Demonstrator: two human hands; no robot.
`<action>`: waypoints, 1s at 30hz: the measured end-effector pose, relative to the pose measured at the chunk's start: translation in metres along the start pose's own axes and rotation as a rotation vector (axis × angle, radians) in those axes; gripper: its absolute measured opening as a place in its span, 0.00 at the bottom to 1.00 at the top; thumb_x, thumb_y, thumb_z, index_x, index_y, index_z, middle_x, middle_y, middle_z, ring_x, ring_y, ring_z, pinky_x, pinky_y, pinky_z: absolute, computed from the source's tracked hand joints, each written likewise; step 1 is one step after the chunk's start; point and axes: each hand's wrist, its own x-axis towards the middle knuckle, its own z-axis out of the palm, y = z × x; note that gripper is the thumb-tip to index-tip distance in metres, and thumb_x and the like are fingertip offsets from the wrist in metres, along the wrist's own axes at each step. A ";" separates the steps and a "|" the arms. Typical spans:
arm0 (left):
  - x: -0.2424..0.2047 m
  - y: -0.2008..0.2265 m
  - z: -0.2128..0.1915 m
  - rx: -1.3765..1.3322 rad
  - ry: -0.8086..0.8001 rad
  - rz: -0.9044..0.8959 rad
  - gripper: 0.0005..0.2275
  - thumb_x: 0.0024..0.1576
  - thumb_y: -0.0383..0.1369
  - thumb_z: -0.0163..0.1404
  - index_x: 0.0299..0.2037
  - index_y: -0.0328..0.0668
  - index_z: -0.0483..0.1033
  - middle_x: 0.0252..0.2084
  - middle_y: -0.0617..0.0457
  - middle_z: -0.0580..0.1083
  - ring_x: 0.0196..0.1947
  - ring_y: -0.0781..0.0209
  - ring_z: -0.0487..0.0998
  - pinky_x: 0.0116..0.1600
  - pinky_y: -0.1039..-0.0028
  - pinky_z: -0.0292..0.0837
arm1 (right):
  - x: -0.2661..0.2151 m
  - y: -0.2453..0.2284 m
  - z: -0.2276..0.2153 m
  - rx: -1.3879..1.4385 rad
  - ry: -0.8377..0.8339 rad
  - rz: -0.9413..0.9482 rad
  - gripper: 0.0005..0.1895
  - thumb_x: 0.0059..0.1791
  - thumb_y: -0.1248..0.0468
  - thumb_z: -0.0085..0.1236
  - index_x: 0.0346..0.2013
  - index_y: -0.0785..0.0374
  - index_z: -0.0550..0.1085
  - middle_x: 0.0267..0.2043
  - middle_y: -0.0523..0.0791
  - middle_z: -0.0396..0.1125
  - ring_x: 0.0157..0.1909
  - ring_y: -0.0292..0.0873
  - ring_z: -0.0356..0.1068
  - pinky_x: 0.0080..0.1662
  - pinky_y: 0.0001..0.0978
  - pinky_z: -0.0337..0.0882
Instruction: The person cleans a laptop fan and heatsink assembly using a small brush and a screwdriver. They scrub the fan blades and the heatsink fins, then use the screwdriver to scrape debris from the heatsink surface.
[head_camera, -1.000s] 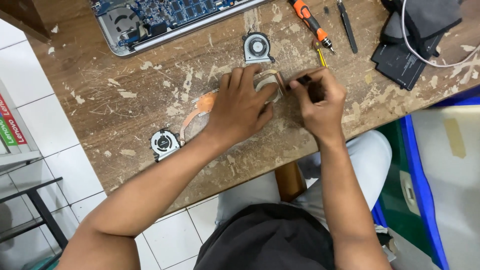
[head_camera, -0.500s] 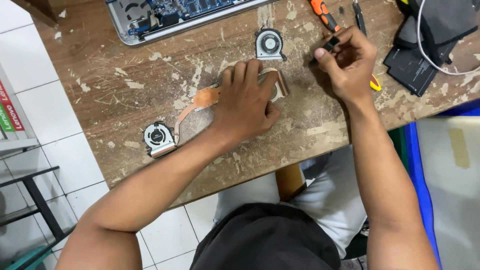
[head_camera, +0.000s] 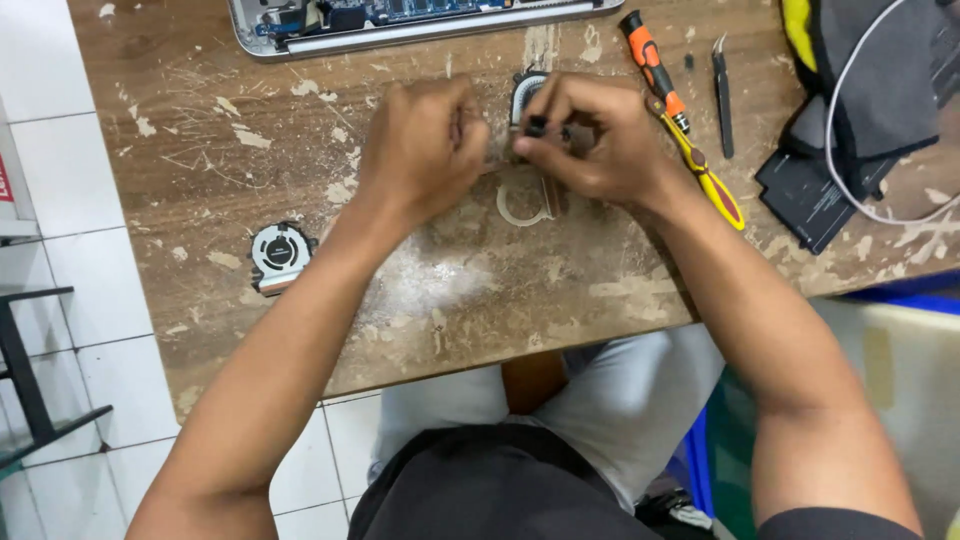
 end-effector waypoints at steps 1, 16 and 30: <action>-0.002 -0.013 -0.004 -0.047 0.011 -0.089 0.09 0.58 0.26 0.45 0.27 0.48 0.72 0.17 0.61 0.63 0.14 0.69 0.60 0.17 0.74 0.55 | 0.015 -0.003 0.010 0.086 -0.079 0.007 0.18 0.59 0.74 0.66 0.33 0.66 0.64 0.42 0.55 0.71 0.45 0.49 0.72 0.49 0.37 0.69; 0.011 -0.024 -0.056 0.039 -0.588 -0.044 0.12 0.56 0.41 0.71 0.27 0.58 0.79 0.25 0.65 0.65 0.43 0.59 0.64 0.65 0.59 0.54 | 0.016 0.007 0.031 0.001 -0.260 -0.065 0.12 0.57 0.76 0.66 0.43 0.70 0.68 0.47 0.54 0.75 0.48 0.50 0.79 0.47 0.33 0.75; 0.020 -0.010 -0.070 0.090 -0.686 -0.121 0.07 0.54 0.44 0.70 0.36 0.60 0.87 0.31 0.63 0.65 0.46 0.58 0.64 0.68 0.59 0.52 | 0.021 -0.002 0.028 0.003 -0.273 -0.128 0.14 0.58 0.78 0.64 0.37 0.70 0.65 0.46 0.56 0.75 0.46 0.51 0.78 0.47 0.37 0.74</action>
